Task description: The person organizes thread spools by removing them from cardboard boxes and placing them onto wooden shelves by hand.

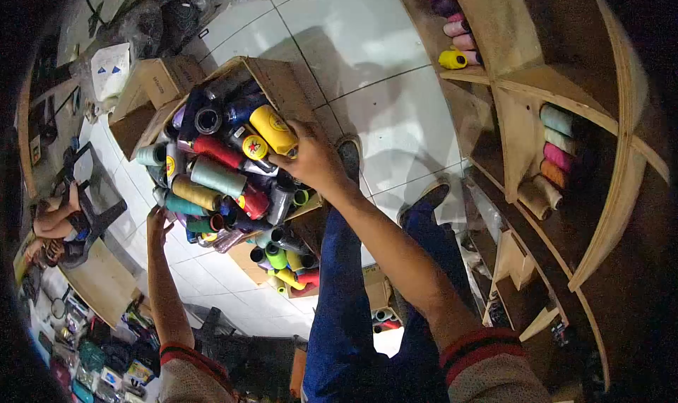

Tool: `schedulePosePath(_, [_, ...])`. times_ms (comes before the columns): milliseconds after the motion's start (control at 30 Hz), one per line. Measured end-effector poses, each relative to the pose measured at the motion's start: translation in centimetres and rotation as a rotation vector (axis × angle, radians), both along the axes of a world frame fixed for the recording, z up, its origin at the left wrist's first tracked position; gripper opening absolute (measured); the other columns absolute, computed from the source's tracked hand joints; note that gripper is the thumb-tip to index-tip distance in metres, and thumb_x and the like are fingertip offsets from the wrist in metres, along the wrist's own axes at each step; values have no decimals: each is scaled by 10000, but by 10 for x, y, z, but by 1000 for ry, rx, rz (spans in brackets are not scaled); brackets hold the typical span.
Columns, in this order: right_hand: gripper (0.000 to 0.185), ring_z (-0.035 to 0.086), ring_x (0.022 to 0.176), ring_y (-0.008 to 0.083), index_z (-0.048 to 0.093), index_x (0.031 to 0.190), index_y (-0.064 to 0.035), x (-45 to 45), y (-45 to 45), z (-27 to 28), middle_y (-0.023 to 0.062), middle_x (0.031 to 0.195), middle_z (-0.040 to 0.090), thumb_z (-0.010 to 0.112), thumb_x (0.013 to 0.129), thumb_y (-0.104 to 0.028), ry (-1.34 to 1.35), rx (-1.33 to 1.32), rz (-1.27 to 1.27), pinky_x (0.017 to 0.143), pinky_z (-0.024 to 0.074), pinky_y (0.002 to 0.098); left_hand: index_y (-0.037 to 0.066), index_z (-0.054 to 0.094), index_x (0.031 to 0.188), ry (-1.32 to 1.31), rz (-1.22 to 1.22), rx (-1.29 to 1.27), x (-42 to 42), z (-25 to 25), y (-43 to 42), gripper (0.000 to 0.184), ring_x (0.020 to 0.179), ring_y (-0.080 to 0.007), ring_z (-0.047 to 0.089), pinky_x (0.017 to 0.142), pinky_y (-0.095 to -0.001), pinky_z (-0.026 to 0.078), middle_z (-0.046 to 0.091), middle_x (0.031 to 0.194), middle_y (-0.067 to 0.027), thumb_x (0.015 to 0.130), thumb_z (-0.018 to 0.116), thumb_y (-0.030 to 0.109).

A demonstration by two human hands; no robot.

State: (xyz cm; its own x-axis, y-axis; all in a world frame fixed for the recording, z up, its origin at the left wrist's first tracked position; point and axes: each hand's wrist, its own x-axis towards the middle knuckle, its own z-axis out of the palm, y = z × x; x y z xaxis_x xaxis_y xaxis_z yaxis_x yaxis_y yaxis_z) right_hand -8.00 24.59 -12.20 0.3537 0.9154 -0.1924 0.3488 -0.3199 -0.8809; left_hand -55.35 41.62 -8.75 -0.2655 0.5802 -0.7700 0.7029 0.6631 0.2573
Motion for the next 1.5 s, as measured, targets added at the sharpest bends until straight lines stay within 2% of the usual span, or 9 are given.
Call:
schedulePosePath(300, [699,540,1004,371,462,1213,-19,-2,19,7,225,1095,541,728,692,-401,-35,-165,42,861,446,420,143,432,1238,-17,-3,-3,-10,-14,8,536,1023,-206,525,771,-473,454,565,1088,-47,794,586,401])
schedulePosePath(567, [377,596,937,316,540,1126,-5,6,-13,-34,199,979,606,592,799,-187,352,-207,-144,828,470,355,238,418,1292,-218,337,166,-33,-31,-9,610,1128,-205,453,844,-460,380,475,1258,-26,805,477,602])
schedulePosePath(700, [726,393,1242,311,331,1339,-14,-3,-41,-32,218,1311,423,658,699,-114,126,-379,245,1034,313,357,164,407,1307,-507,445,3,-11,-47,-2,686,1066,-237,545,814,-421,475,532,1228,-72,824,388,651])
schedulePosePath(733, [1006,211,1342,313,115,1412,-21,4,-29,-32,223,1443,191,717,612,-121,352,-487,371,1103,180,351,162,429,1285,-505,471,89,-13,-49,-5,659,985,-223,594,763,-410,507,579,1161,-59,835,374,642])
schedulePosePath(867, [1033,173,1336,389,-24,1394,38,-16,-50,-68,310,1436,52,682,713,-288,181,-223,358,1100,173,396,149,450,1257,-486,448,162,-13,-54,-5,587,1079,-234,543,874,-404,459,543,1206,-80,874,330,578])
schedulePosePath(1300, [712,426,1163,436,91,1380,53,-16,-66,-65,359,1315,302,507,815,-70,264,-178,170,968,385,417,108,399,1318,-598,314,162,-13,-59,-2,629,1121,-289,519,913,-450,445,507,1253,-119,871,249,524])
schedulePosePath(1433, [621,535,995,433,261,1334,60,21,-54,-42,362,1137,466,527,792,-84,349,-361,228,829,457,446,105,453,1268,-505,475,199,23,-44,-13,610,1097,-289,538,895,-442,458,539,1212,-107,874,253,525])
schedulePosePath(1467, [507,568,914,429,396,1230,43,16,-59,-57,338,982,541,552,766,-88,169,76,24,758,471,458,111,458,1262,-465,453,244,42,-37,-18,597,1082,-279,547,879,-436,468,547,1202,-100,877,263,522])
schedulePosePath(1500, [469,572,902,427,412,1190,36,24,-56,-50,323,957,552,557,762,-88,178,-66,73,748,469,459,116,463,1257,-428,428,286,60,-32,-22,583,1068,-270,556,863,-430,477,554,1191,-93,880,274,518])
